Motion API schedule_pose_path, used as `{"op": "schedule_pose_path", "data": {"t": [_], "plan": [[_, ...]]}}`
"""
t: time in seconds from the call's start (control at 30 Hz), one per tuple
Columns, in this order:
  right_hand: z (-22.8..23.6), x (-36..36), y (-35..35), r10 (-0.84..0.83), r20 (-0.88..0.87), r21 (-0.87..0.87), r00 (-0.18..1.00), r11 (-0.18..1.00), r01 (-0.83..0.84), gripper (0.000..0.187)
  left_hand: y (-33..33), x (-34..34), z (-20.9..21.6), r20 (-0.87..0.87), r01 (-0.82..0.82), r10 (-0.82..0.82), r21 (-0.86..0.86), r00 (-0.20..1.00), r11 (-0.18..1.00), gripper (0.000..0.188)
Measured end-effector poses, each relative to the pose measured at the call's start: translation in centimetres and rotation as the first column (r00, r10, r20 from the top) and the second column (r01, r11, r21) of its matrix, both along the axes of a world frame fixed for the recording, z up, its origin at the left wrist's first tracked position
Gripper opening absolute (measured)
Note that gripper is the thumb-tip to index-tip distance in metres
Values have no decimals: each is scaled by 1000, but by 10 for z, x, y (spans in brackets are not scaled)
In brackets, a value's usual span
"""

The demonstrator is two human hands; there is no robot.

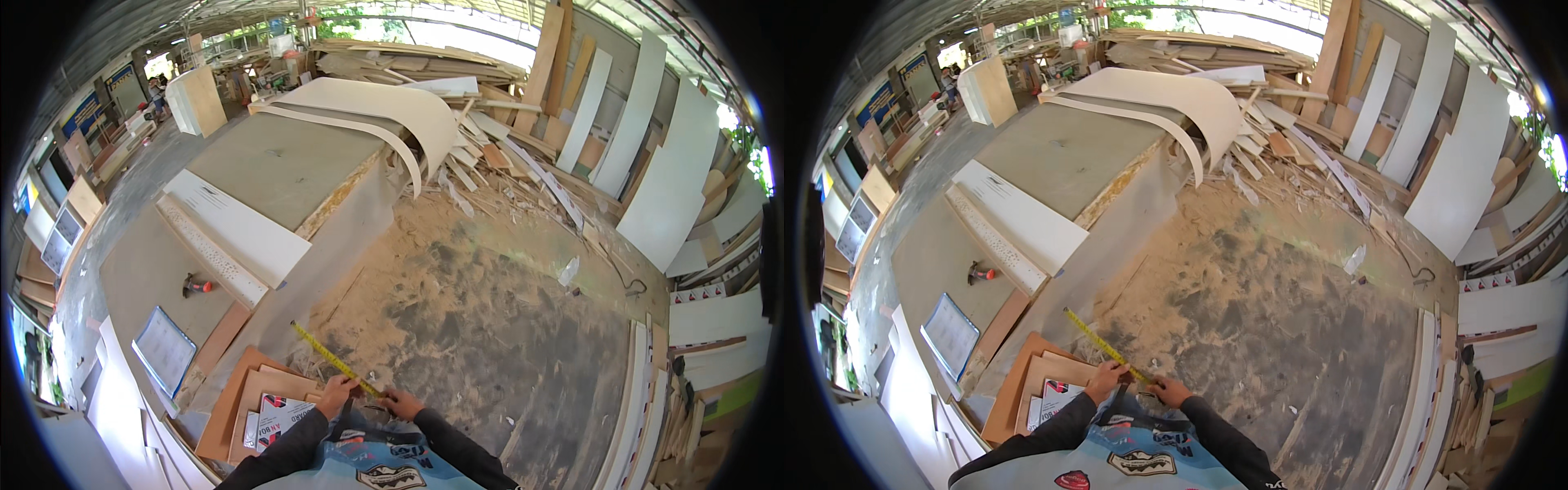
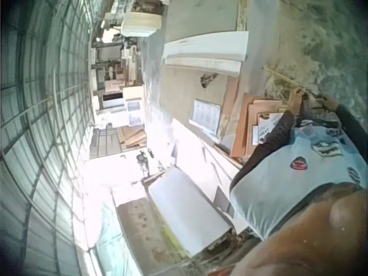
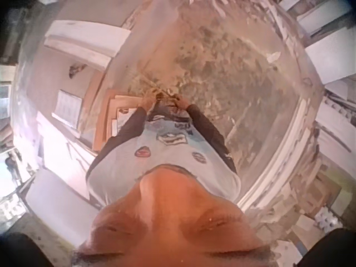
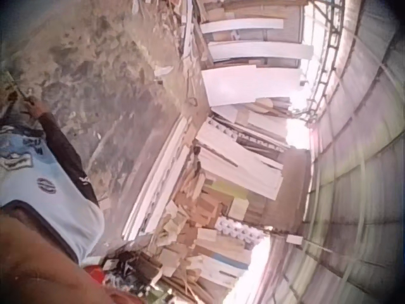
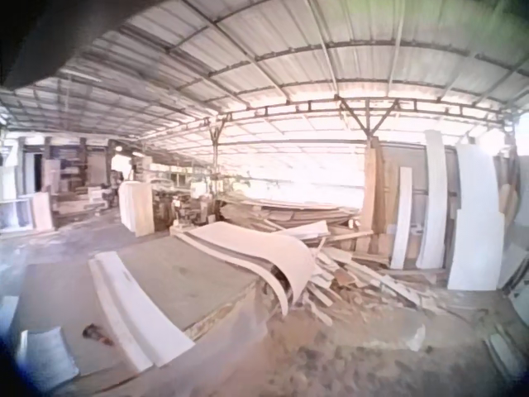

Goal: The person handles various white laminate pieces, picks up a small white panel, and uses a tape measure and a pencil to measure and mark the internal dimensions of a white shelf unit.

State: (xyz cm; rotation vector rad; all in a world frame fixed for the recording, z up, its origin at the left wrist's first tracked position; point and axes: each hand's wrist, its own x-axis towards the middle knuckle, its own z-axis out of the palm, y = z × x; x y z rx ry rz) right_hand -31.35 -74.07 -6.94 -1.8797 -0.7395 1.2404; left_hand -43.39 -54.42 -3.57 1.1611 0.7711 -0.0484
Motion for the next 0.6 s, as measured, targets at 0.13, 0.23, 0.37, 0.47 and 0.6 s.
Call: {"op": "schedule_pose_path", "data": {"t": [0.13,0.23,0.37,0.47,0.6], "plan": [[18,46,-8,-131,-57,-13,990,991,130,38,0,64,-14,47,9,-8,-21,999,1000,24],[15,75,-12,-216,-154,-48,964,976,211,36,3,111,-27,84,25,-21,-49,996,998,24],[-8,129,-9,-225,-145,-58,963,974,219,34,12,175,-40,26,131,-130,-48,991,990,22],[-6,182,15,-177,-176,-76,968,983,166,38,37,226,-61,10,129,-129,-113,992,985,21],[-16,265,64,-137,-146,-92,980,988,125,46,83,310,-87,17,108,-107,-127,994,986,20]]}}
